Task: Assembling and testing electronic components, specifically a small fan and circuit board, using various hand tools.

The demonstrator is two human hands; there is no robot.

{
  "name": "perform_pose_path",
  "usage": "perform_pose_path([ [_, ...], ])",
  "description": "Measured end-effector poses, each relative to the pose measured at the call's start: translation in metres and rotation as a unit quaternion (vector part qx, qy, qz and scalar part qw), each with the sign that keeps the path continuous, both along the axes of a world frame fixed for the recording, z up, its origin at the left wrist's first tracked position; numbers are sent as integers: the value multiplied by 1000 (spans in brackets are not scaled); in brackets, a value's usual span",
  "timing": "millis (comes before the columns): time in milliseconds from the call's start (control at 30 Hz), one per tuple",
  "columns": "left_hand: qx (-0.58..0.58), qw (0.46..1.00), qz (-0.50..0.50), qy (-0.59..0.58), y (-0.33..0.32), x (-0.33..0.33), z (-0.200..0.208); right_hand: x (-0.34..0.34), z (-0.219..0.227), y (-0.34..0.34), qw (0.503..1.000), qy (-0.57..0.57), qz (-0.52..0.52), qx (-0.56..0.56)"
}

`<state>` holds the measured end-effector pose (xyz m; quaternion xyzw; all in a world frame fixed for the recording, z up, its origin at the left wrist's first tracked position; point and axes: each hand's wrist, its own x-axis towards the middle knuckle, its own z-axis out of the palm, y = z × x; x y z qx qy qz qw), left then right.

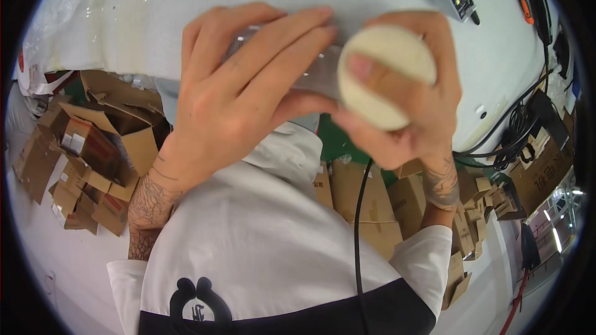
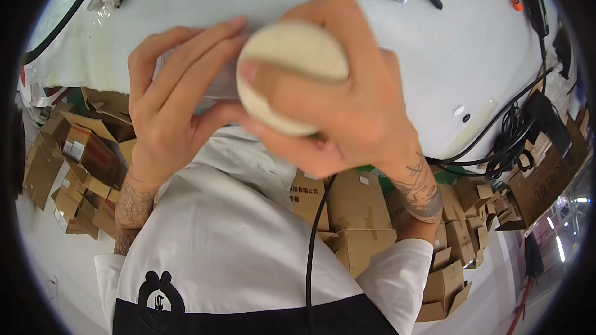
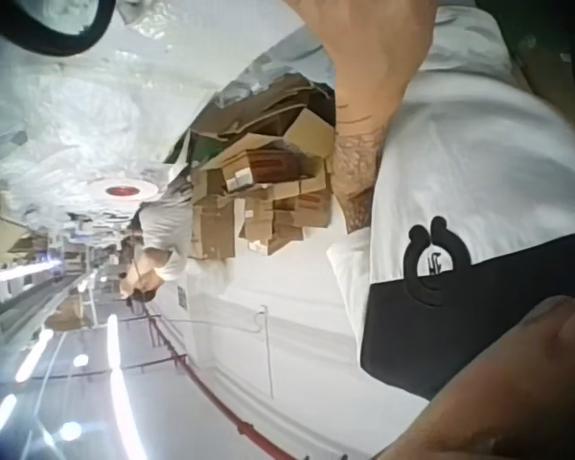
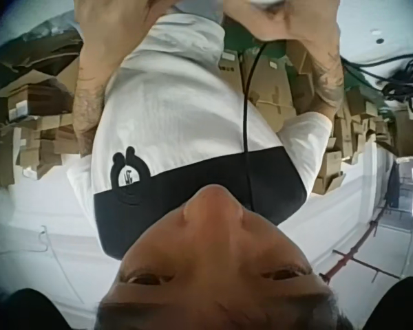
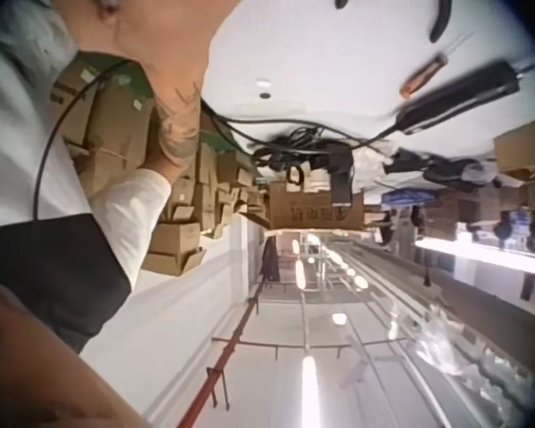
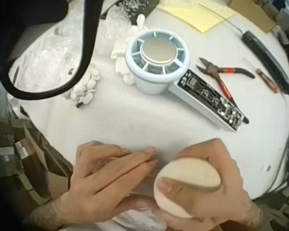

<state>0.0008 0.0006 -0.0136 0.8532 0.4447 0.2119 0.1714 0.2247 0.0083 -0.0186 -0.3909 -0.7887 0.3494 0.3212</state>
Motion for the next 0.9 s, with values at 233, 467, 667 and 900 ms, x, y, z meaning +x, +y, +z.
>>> perform_pose_path([
  [233, 24, 1000, -7, 7, 1, -2, -7, -2, -11, 3, 997, -4, -9, 82],
  [467, 11, 997, -16, 77, 2, 7, 8, -1, -4, 7, 994, -13, 39, 97],
  [667, 20, 993, -26, 111, 2, 4, 9, -1, -12, 4, 995, 9, -11, 97],
  [900, 13, 999, -22, 45, 2, 4, 3, -2, 23, 7, 988, -114, 75, 67],
])
